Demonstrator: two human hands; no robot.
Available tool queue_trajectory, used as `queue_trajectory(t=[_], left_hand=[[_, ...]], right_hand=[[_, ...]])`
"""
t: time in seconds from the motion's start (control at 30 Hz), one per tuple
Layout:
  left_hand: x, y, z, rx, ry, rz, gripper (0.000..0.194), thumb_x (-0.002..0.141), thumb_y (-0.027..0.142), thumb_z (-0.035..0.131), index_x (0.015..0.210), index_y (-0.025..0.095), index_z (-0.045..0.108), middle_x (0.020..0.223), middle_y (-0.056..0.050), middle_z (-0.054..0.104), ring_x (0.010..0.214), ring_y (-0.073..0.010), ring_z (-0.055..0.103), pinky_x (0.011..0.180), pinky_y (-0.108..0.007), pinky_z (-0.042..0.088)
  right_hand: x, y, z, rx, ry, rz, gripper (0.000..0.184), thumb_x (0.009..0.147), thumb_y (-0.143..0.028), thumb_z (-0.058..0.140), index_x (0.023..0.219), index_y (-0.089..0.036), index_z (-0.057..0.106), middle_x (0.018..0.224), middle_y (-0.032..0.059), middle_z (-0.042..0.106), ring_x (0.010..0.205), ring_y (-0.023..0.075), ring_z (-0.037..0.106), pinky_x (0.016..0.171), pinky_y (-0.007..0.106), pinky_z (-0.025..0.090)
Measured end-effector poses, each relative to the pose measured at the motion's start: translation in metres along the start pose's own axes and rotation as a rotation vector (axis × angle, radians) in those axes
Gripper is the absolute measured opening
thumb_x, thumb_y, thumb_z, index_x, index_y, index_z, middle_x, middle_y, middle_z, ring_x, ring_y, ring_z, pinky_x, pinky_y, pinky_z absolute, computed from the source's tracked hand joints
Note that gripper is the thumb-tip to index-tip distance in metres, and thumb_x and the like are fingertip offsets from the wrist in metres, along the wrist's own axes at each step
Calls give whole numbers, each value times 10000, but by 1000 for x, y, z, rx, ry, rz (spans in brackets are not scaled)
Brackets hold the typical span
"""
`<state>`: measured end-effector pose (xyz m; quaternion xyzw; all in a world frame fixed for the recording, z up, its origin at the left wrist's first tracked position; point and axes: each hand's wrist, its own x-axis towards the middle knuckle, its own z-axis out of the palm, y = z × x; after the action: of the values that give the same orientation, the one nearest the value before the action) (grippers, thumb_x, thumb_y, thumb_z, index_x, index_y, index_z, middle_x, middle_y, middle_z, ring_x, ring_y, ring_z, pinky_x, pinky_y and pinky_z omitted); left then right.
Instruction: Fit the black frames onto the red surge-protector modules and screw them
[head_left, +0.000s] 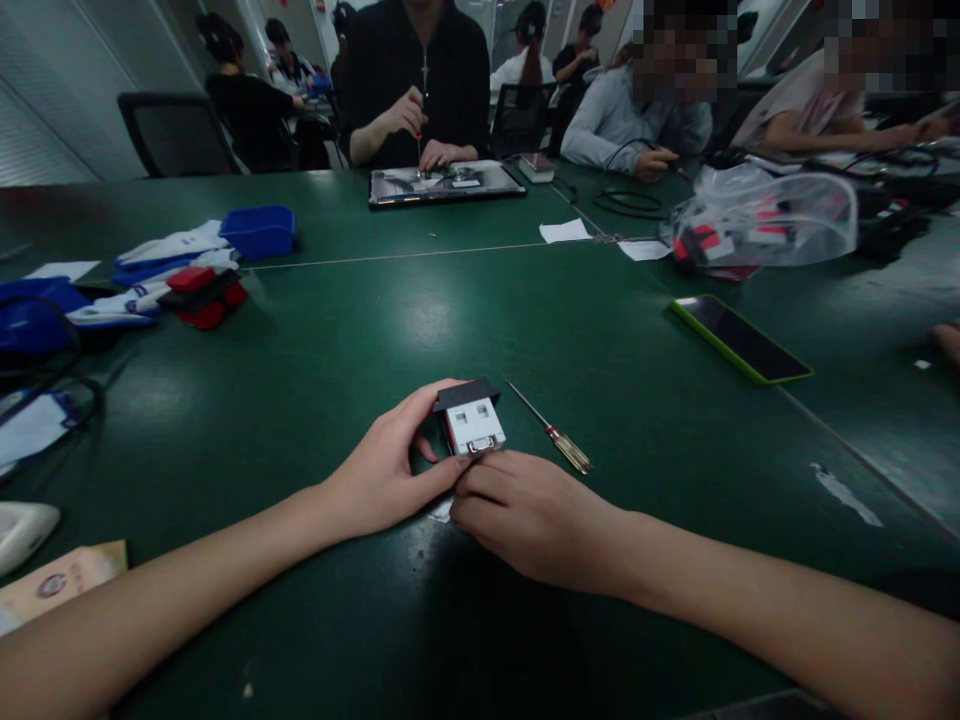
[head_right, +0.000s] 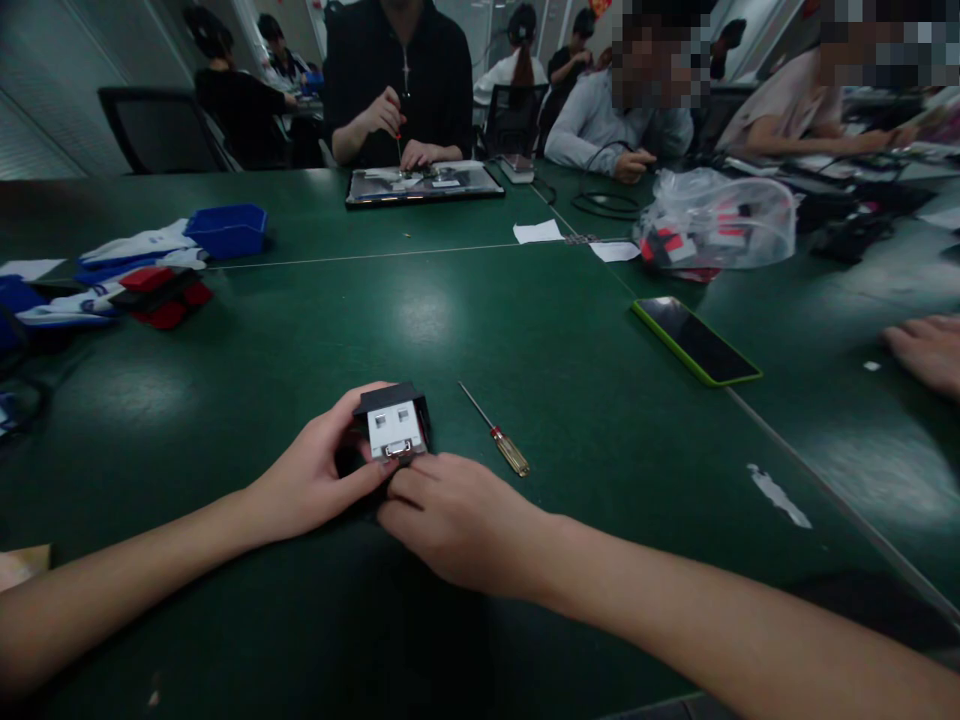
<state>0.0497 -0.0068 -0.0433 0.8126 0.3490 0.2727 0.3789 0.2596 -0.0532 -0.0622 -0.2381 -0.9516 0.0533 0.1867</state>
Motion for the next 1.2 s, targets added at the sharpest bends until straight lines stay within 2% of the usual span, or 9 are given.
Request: queue_trajectory(t=[0.1,0.27,0.37,0.5,0.6,0.77,0.93,1.07,1.2], left_hand=[[0,-1,-1,-9,-16,-16,663,884,319,706,1474,247,410,1324,-128,642,1044,-265,687,747,-332,596],[0,-6,-6,-136,-74,-71,898,753,393,853,1501,268,373,1346,-125,624,1102,-298,660,741,-333,582],[0,-11,-7,-165,-99,-68,1015,680,386,913,1516,276,348,1350,-119,619,1095,-290,659,760,-327,575],[1,-11,-6,-127,-74,-54,864,780,337,851,1497,279,374,1352,-105,610,1080,-254,660,777,-304,563],[1,-8,-6,-141,-76,-58,719,861,299,772,1476,270,402,1329,-93,623,1003,-211,675,763,-281,560],[1,-9,-7,-153,-73,-51,762,837,330,804,1484,254,408,1350,-103,617,1061,-234,664,779,-281,562],[1,-10,-8,-167,-75,-47,774,839,381,803,1491,250,407,1364,-118,611,1097,-260,659,765,-291,573],[1,-7,-8,-161,-71,-40,754,842,380,797,1481,241,423,1353,-122,622,1141,-282,644,748,-287,576],[1,-7,-8,-153,-72,-27,710,866,362,772,1479,261,428,1348,-104,631,1118,-261,656,750,-276,573]], right_hand=[[-4,0,-3,110,79,77,177,980,-120,503,947,-131,678,938,102,685,827,202,620,748,325,539],[-8,1,-13,538,321,226,96,928,-108,604,958,-162,678,918,54,705,829,147,669,755,254,547],[-7,2,-24,654,384,352,65,909,-137,641,915,-178,691,886,41,713,789,148,674,721,260,562],[-3,2,-29,832,371,527,59,886,-160,665,878,-187,716,879,35,718,774,142,684,690,240,579],[-2,1,-27,934,380,575,43,868,-172,685,859,-184,725,878,33,717,776,131,687,701,220,580],[-2,-1,-25,1087,380,645,36,858,-198,698,836,-182,723,868,38,712,755,136,677,683,227,571],[-6,0,-23,1188,298,767,101,850,-283,743,855,-183,732,827,36,715,726,151,675,641,247,546],[-8,1,-19,1273,266,856,193,830,-365,779,877,-181,741,827,40,729,754,166,704,680,268,561],[-8,1,-16,1322,270,868,271,812,-432,803,884,-179,738,836,43,732,770,172,713,716,293,584]])
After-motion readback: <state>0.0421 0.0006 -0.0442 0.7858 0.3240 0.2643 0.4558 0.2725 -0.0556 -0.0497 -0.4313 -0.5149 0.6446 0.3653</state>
